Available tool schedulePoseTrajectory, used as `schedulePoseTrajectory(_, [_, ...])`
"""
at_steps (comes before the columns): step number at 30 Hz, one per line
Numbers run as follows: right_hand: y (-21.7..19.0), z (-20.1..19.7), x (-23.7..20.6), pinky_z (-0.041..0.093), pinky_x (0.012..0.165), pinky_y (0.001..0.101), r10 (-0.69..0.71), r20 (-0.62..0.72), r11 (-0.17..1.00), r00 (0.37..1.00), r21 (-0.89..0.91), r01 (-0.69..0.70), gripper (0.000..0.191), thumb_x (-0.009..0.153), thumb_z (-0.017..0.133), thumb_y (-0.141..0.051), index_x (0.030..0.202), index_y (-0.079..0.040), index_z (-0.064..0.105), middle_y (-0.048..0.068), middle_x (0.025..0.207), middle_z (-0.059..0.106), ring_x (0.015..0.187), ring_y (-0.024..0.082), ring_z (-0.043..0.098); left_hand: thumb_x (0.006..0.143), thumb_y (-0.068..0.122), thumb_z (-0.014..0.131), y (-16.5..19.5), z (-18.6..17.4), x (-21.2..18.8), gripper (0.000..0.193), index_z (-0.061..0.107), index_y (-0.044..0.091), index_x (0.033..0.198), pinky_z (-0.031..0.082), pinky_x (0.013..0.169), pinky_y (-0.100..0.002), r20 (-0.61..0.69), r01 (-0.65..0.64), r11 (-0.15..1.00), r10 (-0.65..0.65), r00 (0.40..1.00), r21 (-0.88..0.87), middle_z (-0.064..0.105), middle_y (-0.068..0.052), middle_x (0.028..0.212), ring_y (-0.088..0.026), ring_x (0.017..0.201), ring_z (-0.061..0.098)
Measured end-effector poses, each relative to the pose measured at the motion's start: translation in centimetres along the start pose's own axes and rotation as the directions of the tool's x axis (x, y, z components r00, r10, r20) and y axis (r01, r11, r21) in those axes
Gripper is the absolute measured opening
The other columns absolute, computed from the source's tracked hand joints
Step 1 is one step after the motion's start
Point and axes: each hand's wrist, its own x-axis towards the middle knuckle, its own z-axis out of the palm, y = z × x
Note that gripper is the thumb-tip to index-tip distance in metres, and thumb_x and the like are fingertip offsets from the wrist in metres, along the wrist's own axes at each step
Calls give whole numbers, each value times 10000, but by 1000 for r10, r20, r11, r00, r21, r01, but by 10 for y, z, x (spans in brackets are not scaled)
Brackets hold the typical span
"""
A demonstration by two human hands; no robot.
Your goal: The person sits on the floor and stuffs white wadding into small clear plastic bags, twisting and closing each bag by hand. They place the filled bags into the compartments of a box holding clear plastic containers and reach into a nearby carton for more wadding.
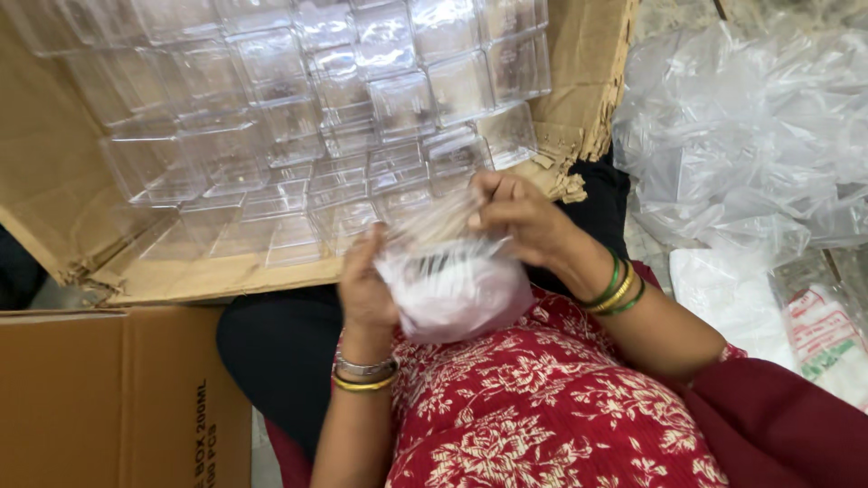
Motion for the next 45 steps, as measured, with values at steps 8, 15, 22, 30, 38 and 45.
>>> schedulePoseTrajectory(8, [22, 19, 73, 481, 772, 375, -328, -97, 191, 940, -981, -35, 607, 854, 789, -156, 1424, -140, 578, 108, 902, 607, 827, 239, 602, 921, 152, 758, -4, -25, 46, 190, 636, 9, 940, 447, 574, -317, 121, -236, 90, 655, 746, 967, 627, -104, 716, -158, 598, 537])
schedulePoseTrajectory(15, [52, 11, 59, 488, 1002, 390, -287, -105, 349, 952, -937, 2, 439, 945, 661, -152, 1377, -231, 663, 172, 1232, 630, 1162, 282, 582, 954, 122, 682, -11, -19, 43, 167, 618, 39, 1084, 476, 568, -329, 123, -339, 225, 643, 756, 913, 715, -49, 945, -135, 670, 592])
schedulePoseTrajectory(22, [49, -2, 29, 446, 1113, 356, -294, -147, 806, 945, -570, 162, 412, 1043, 578, -191, 1447, -112, 582, 91, 1451, 616, 1322, 201, 541, 908, 5, 717, -11, -13, 38, 310, 622, -104, 1183, 415, 790, -303, 374, -667, 306, 638, 673, 679, 630, -104, 1072, -166, 937, 521])
schedulePoseTrajectory(30, [28, 13, 4, 446, 1108, 301, -456, -104, 787, 884, -510, 346, 439, 1114, 392, -150, 1488, 64, 476, 159, 1387, 623, 1282, 193, 577, 1021, 213, 711, -34, -10, 27, 197, 741, 24, 972, 348, 617, -186, 212, -398, 689, 342, 916, 606, 604, 62, 827, -23, 701, 441])
schedulePoseTrajectory(38, [31, 9, -27, 581, 887, 349, -97, -58, 984, 994, 144, 104, 338, 1130, 446, -258, 1252, -6, 635, 138, 1119, 678, 1015, 222, 675, 983, 182, 715, -41, 18, 18, 145, 673, 48, 949, 467, 711, -205, 197, -493, 602, 489, 849, 629, 653, 60, 886, -33, 797, 538])
schedulePoseTrajectory(45, [64, -43, -81, 545, 864, 369, 36, 61, 995, 998, -92, -30, 169, 1104, 558, -183, 1116, -32, 634, 101, 1037, 627, 940, 212, 630, 1006, 202, 740, -66, 23, 14, 195, 679, 28, 940, 467, 684, -210, 254, -476, 385, 501, 828, 791, 652, 34, 817, -35, 768, 533])
